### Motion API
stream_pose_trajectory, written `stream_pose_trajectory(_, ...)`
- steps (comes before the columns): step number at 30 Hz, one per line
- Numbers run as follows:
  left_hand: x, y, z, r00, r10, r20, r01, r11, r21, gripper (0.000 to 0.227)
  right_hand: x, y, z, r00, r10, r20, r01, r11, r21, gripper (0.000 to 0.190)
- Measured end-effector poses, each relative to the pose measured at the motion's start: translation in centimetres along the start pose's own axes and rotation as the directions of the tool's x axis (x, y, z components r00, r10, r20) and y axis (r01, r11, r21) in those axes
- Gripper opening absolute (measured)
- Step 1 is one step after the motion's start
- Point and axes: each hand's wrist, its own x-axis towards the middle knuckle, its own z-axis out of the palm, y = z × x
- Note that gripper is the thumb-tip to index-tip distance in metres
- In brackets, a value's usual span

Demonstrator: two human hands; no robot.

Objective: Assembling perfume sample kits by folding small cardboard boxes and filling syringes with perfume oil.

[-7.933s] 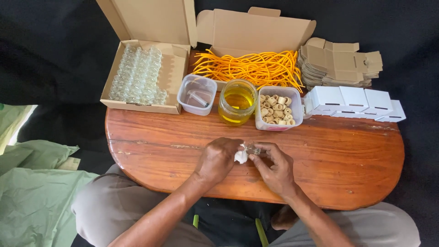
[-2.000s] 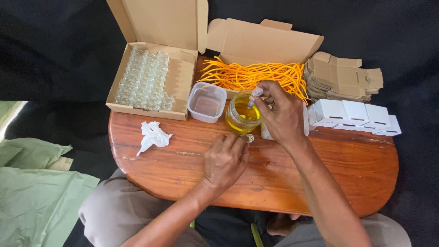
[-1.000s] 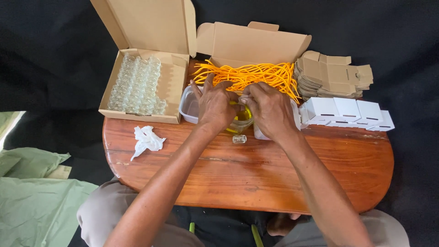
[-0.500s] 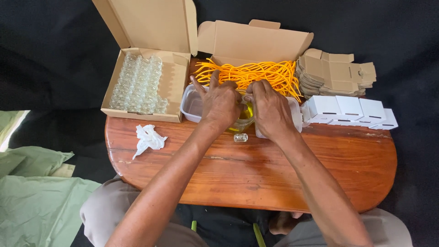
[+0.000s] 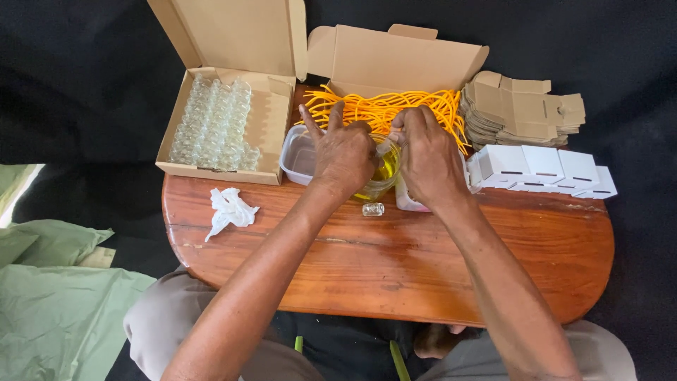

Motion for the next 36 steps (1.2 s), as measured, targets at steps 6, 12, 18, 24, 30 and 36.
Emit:
stream_pose_trajectory(6,0.1,-0.2,0.1,1.0,0.018,0.003,-0.018,1.0,0.009,0.017,0.6,0.2,-0.4,0.998,-0.028,-0.049,0.029,0.999,0.024,0.01)
stream_pose_trajectory(12,-0.5,0.2,-0.5,1.0,0.02,-0.013,-0.02,1.0,0.008,0.016,0.7,0.2,-0.5,0.996,-0.037,-0.081,0.041,0.998,0.045,0.009)
stream_pose_trajectory(18,-0.5,0.3,-0.6,0.999,0.039,-0.012,-0.038,0.998,0.04,0.017,0.5,0.0,-0.7,0.992,-0.041,-0.117,0.047,0.998,0.045,0.009)
stream_pose_trajectory(24,-0.8,0.0,-0.1,0.991,0.094,-0.096,-0.092,0.996,0.022,0.017,0.2,0.3,-0.8,0.993,0.048,-0.108,-0.029,0.985,0.172,0.014)
stream_pose_trajectory(30,-1.5,-1.5,0.8,0.945,0.193,-0.266,-0.197,0.98,0.01,0.015,-0.4,-2.4,-1.9,0.982,0.15,0.113,-0.174,0.953,0.247,0.077)
stream_pose_trajectory(36,-2.1,-1.5,0.6,0.904,0.247,-0.348,-0.259,0.966,0.014,0.016,-0.7,-1.6,-1.2,0.991,0.123,0.047,-0.132,0.951,0.279,0.084)
